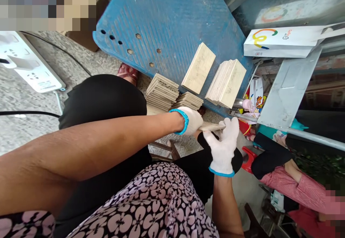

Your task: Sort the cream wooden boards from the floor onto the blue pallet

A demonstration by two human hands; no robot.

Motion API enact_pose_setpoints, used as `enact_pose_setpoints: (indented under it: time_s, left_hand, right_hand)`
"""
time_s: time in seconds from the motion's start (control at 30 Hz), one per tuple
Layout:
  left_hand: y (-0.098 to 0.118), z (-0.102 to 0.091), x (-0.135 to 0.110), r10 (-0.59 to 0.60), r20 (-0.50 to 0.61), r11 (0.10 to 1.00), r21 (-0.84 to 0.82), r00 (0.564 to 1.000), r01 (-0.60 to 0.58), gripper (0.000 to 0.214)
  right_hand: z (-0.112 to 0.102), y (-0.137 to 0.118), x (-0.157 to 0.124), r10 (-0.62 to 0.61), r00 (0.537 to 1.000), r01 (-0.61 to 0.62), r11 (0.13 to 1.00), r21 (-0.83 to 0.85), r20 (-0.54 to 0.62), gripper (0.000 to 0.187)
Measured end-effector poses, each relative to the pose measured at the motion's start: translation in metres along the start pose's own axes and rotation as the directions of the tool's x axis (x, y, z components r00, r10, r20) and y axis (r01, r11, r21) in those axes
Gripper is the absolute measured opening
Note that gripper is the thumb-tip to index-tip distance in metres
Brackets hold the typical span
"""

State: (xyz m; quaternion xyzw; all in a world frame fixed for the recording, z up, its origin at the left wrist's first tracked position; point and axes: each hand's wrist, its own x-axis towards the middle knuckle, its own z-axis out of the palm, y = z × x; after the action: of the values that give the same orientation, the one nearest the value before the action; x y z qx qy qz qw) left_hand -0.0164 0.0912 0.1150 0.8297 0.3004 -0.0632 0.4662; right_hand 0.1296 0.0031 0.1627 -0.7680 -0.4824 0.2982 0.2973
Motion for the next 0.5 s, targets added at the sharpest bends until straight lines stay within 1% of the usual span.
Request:
enact_pose_setpoints:
  time_s: [0.07,0.13,0.23,0.3,0.4,0.5]
  left_hand:
    - [-0.002,-0.012,-0.002,-0.042,0.041,0.999,-0.006,0.998,0.042,0.026]
    - [-0.006,-0.026,-0.005,-0.089,0.068,0.995,-0.034,0.994,0.091,0.028]
    - [-0.012,-0.046,-0.012,-0.146,0.062,0.981,-0.119,0.987,0.152,0.034]
    - [-0.014,-0.057,-0.018,-0.208,0.048,0.953,-0.215,0.977,0.214,0.040]
    - [-0.018,-0.067,-0.024,-0.286,0.088,0.865,-0.405,0.954,0.297,0.045]
    - [-0.023,-0.070,-0.025,-0.292,0.130,0.771,-0.554,0.948,0.314,0.045]
  right_hand:
    - [0.001,0.010,0.007,0.033,0.999,-0.029,0.991,0.129,-0.029,0.113]
    - [0.005,0.021,0.013,0.102,0.995,-0.095,0.972,0.214,-0.020,0.114]
    - [0.019,0.036,0.014,0.211,0.974,-0.223,0.951,0.216,0.080,0.122]
    - [0.032,0.041,0.011,0.231,0.960,-0.256,0.953,0.161,0.158,0.126]
    - [0.050,0.040,0.009,0.166,0.957,-0.189,0.979,0.077,0.240,0.129]
    - [0.060,0.034,0.010,0.120,0.961,-0.107,0.992,-0.065,0.249,0.128]
